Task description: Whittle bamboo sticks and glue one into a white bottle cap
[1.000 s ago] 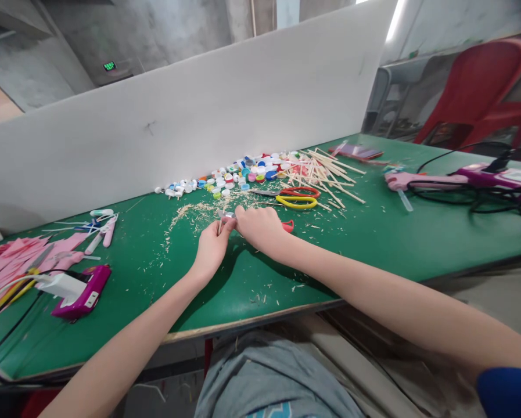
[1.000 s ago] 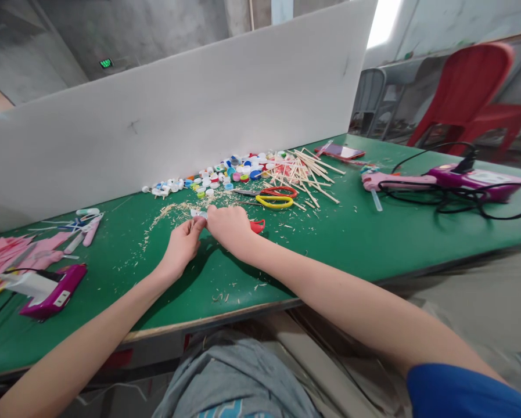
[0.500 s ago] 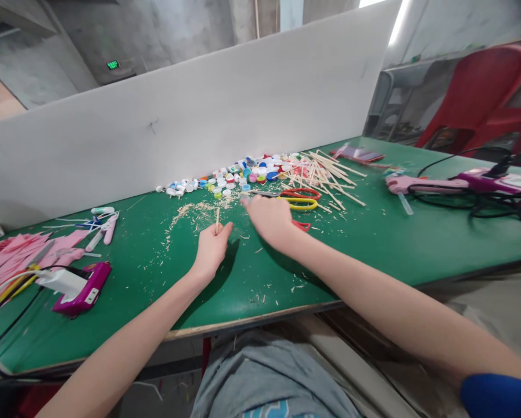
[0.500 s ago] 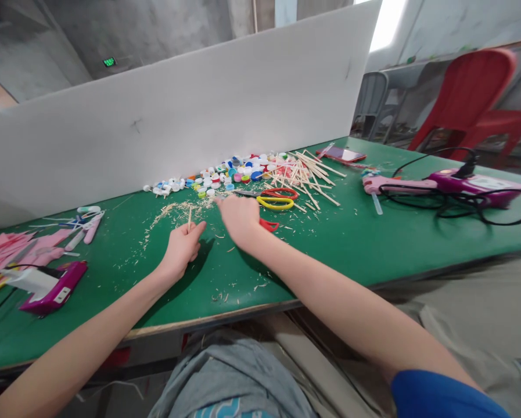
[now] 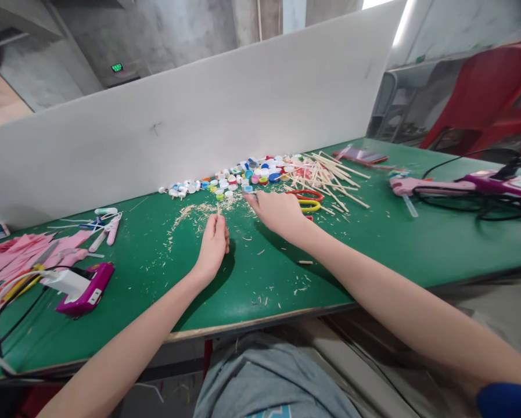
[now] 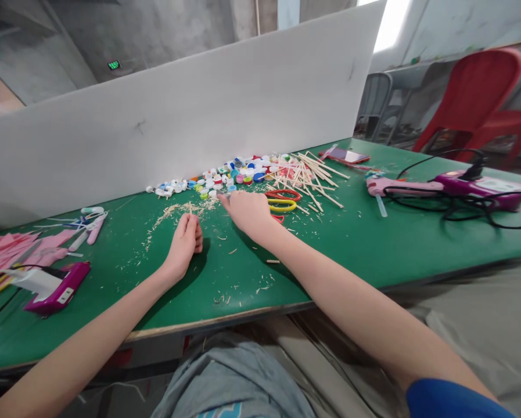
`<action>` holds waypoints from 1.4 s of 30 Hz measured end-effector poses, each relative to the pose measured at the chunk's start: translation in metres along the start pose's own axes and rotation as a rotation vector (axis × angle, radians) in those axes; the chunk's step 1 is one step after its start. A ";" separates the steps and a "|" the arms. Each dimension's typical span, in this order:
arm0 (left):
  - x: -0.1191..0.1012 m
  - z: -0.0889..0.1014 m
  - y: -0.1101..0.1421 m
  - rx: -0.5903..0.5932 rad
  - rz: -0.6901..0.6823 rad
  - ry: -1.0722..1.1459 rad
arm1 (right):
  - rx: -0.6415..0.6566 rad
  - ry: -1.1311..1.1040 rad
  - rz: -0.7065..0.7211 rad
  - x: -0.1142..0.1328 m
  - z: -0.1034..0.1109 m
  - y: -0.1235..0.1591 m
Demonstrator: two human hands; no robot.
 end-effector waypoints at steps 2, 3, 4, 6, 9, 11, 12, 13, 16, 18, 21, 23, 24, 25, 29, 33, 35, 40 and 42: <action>0.001 0.000 -0.001 0.018 -0.006 0.007 | -0.020 -0.012 0.046 0.002 0.002 0.001; 0.002 -0.001 -0.001 0.025 -0.008 0.009 | -0.026 -0.017 0.076 0.003 0.003 0.002; 0.002 -0.001 -0.001 0.029 -0.009 0.012 | -0.029 -0.022 0.110 0.005 0.003 0.004; 0.001 -0.001 -0.001 0.030 -0.005 0.017 | -0.021 -0.028 0.185 0.009 0.003 0.007; 0.000 -0.002 0.000 0.032 0.010 0.028 | 0.007 -0.027 0.288 0.016 0.001 0.011; 0.001 -0.002 -0.001 0.045 0.023 0.041 | 0.020 -0.018 0.334 0.019 0.000 0.013; 0.001 -0.002 -0.001 0.055 0.030 0.048 | 0.024 -0.012 0.349 0.020 -0.001 0.014; 0.002 -0.002 -0.002 0.066 0.039 0.053 | 0.028 -0.006 0.363 0.020 -0.001 0.015; 0.003 -0.004 -0.001 0.089 0.053 0.052 | 0.041 0.006 0.401 0.021 -0.002 0.016; 0.002 -0.004 0.000 0.085 0.040 0.030 | 0.050 0.010 0.427 0.022 -0.004 0.016; 0.000 -0.004 0.003 0.076 0.002 -0.024 | 0.062 0.023 0.451 0.023 -0.007 0.016; 0.000 -0.003 0.002 0.069 -0.023 -0.068 | 0.063 0.036 0.444 0.024 -0.009 0.016; 0.001 -0.002 0.002 0.065 -0.035 -0.093 | 0.060 0.041 0.435 0.024 -0.010 0.016; 0.001 -0.001 0.001 0.058 -0.046 -0.119 | 0.055 0.045 0.423 0.025 -0.011 0.016; 0.001 0.005 -0.001 0.027 -0.083 -0.215 | 0.025 0.048 0.367 0.027 -0.014 0.019; -0.002 0.009 -0.002 0.004 -0.101 -0.294 | 0.001 0.034 0.313 0.032 -0.016 0.024; -0.003 0.009 -0.001 -0.004 -0.104 -0.322 | 0.004 0.031 0.285 0.035 -0.015 0.027; -0.008 0.004 0.005 -0.028 -0.131 -0.367 | -0.006 0.024 0.117 0.019 -0.001 0.018; -0.008 0.003 0.005 -0.026 -0.128 -0.363 | -0.022 0.016 0.035 0.004 0.007 0.009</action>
Point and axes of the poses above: each hand's wrist, its own y-axis away from the middle knuckle, its own z-axis out of the back of the hand, x = y × z, the point moved 3 cm from there along -y, towards the middle knuckle, and after that the axes turned 10 degrees about -z, right-handed, at the moved point
